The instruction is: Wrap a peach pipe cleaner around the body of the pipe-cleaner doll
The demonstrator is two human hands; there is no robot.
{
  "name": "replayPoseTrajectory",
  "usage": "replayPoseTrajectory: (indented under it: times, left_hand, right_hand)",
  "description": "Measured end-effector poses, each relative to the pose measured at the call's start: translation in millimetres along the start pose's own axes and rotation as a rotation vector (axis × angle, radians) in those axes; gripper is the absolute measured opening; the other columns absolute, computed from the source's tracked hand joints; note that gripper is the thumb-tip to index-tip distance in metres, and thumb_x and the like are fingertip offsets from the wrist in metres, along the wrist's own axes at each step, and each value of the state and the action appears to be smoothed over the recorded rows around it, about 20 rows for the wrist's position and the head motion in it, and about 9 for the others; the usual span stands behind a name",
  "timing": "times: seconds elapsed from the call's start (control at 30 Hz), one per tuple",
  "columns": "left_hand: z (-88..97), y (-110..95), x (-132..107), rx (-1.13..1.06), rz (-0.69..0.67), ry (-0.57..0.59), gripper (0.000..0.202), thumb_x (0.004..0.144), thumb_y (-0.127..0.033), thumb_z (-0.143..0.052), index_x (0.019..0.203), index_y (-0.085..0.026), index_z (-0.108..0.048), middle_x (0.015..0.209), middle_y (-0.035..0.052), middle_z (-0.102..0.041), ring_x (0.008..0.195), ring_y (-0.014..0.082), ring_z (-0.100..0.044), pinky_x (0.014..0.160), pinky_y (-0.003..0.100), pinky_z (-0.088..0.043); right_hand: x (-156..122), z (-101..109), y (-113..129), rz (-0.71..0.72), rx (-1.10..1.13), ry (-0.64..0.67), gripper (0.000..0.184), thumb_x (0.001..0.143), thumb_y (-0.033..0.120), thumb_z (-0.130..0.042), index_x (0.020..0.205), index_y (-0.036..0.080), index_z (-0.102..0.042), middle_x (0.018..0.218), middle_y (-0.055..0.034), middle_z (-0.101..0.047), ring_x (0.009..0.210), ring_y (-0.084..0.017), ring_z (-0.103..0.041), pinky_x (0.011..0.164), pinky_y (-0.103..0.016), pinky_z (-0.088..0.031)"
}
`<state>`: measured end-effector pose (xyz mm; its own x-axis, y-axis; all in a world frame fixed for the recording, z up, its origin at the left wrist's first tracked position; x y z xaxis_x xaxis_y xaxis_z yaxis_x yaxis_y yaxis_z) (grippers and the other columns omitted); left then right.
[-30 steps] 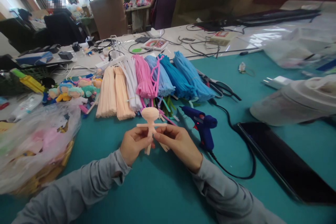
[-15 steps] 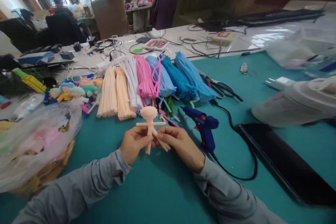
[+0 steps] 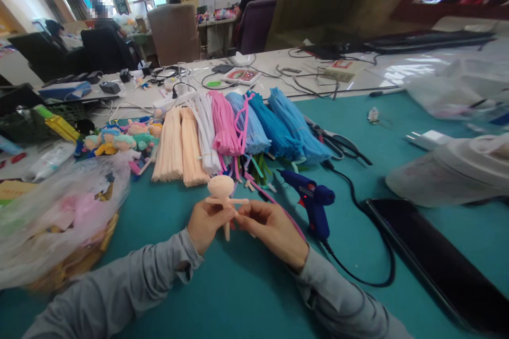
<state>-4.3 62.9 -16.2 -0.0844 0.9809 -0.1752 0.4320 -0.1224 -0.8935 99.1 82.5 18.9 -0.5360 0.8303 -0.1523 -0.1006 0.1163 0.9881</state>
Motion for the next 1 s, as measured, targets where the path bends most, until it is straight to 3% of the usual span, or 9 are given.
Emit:
replayPoseTrajectory:
  times: [0.1, 0.17, 0.3, 0.4, 0.47, 0.73, 0.83, 0.9, 1.0]
  left_hand:
    - [-2.0, -1, -1, 0.001, -0.015, 0.042, 0.025, 0.055, -0.034, -0.074, 0.060, -0.012, -0.063, 0.053, 0.0011, -0.060, 0.046, 0.0110, -0.052, 0.047, 0.025, -0.044]
    - [-7.9, -2, -3, -0.015, 0.002, 0.132, 0.026, 0.054, -0.034, -0.075, 0.064, -0.012, -0.066, 0.058, 0.0034, -0.063, 0.049, 0.0119, -0.053, 0.048, 0.026, -0.045]
    - [-27.9, 2, -13, -0.011, 0.153, 0.441, 0.032, 0.047, -0.038, -0.079, 0.064, -0.013, -0.068, 0.062, 0.0068, -0.065, 0.051, 0.0150, -0.056, 0.047, 0.028, -0.047]
    - [-42.3, 7, -25, 0.070, 0.266, 0.723, 0.037, 0.041, -0.046, -0.079, 0.057, -0.014, -0.068, 0.057, 0.0081, -0.063, 0.049, 0.0179, -0.057, 0.048, 0.032, -0.048]
    - [-47.3, 8, -30, 0.117, 0.294, 0.851, 0.041, 0.038, -0.052, -0.077, 0.054, -0.016, -0.068, 0.057, 0.0084, -0.063, 0.051, 0.0194, -0.057, 0.052, 0.035, -0.049]
    - [-53.0, 16, -30, 0.231, 0.304, 1.023, 0.045, 0.029, -0.058, -0.075, 0.050, -0.019, -0.064, 0.055, 0.0036, -0.059, 0.055, 0.0194, -0.055, 0.065, 0.038, -0.050]
    - [-52.9, 25, -30, 0.258, 0.373, 1.056, 0.049, 0.022, -0.055, -0.077, 0.051, -0.018, -0.065, 0.054, 0.0032, -0.061, 0.056, 0.0225, -0.058, 0.064, 0.038, -0.052]
    - [-52.5, 27, -27, 0.233, 0.340, 1.035, 0.047, 0.023, -0.053, -0.078, 0.051, -0.018, -0.065, 0.054, 0.0028, -0.061, 0.057, 0.0223, -0.060, 0.066, 0.037, -0.052]
    - [-51.8, 35, -29, 0.255, 0.368, 1.092, 0.045, 0.024, -0.049, -0.080, 0.053, -0.017, -0.066, 0.054, 0.0025, -0.062, 0.058, 0.0221, -0.061, 0.067, 0.036, -0.053]
  right_hand:
    - [0, 9, 5, 0.030, -0.052, -0.051, 0.029, 0.072, 0.041, -0.058, 0.060, 0.015, -0.059, 0.051, 0.0023, -0.051, 0.048, -0.009, -0.043, 0.048, -0.023, -0.035]
    - [1, 18, 10, 0.073, -0.052, -0.122, 0.030, 0.074, 0.041, -0.054, 0.064, 0.014, -0.062, 0.052, 0.0011, -0.053, 0.051, -0.011, -0.047, 0.052, -0.024, -0.039]
    - [1, 33, 13, 0.127, -0.056, -0.242, 0.029, 0.074, 0.042, -0.055, 0.068, 0.015, -0.063, 0.053, 0.0003, -0.054, 0.052, -0.012, -0.048, 0.053, -0.025, -0.041]
    - [3, 34, 11, 0.134, -0.096, -0.255, 0.028, 0.073, 0.043, -0.057, 0.068, 0.015, -0.062, 0.052, 0.0005, -0.053, 0.051, -0.012, -0.048, 0.052, -0.025, -0.041]
    - [4, 32, 10, 0.157, -0.157, -0.260, 0.027, 0.072, 0.043, -0.058, 0.070, 0.016, -0.061, 0.052, 0.0007, -0.053, 0.049, -0.012, -0.047, 0.048, -0.025, -0.040]
    - [-2, 22, 25, 0.444, -0.593, -0.321, 0.020, 0.078, 0.037, -0.053, 0.072, 0.019, -0.061, 0.061, -0.0032, -0.058, 0.051, -0.014, -0.050, 0.046, -0.027, -0.041]
    - [6, 6, 39, 0.558, -0.761, -0.234, 0.018, 0.082, 0.031, -0.050, 0.074, 0.020, -0.062, 0.070, -0.0056, -0.061, 0.055, -0.015, -0.053, 0.051, -0.028, -0.045]
    - [17, -10, 51, 0.624, -0.909, -0.165, 0.019, 0.083, 0.027, -0.048, 0.076, 0.019, -0.063, 0.075, -0.0076, -0.062, 0.065, -0.017, -0.057, 0.058, -0.029, -0.046]
    - [40, -33, 65, 0.639, -1.197, -0.076, 0.021, 0.085, 0.023, -0.046, 0.082, 0.017, -0.066, 0.083, -0.0103, -0.064, 0.080, -0.021, -0.058, 0.067, -0.031, -0.046]
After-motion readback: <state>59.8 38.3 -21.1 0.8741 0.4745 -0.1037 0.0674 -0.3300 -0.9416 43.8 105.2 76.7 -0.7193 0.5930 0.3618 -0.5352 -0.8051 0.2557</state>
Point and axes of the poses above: each hand's wrist, its own x-axis towards the middle knuckle, its own z-axis out of the back of the hand, y = z × x, the point moved 7 cm from there along x, towards the middle knuckle
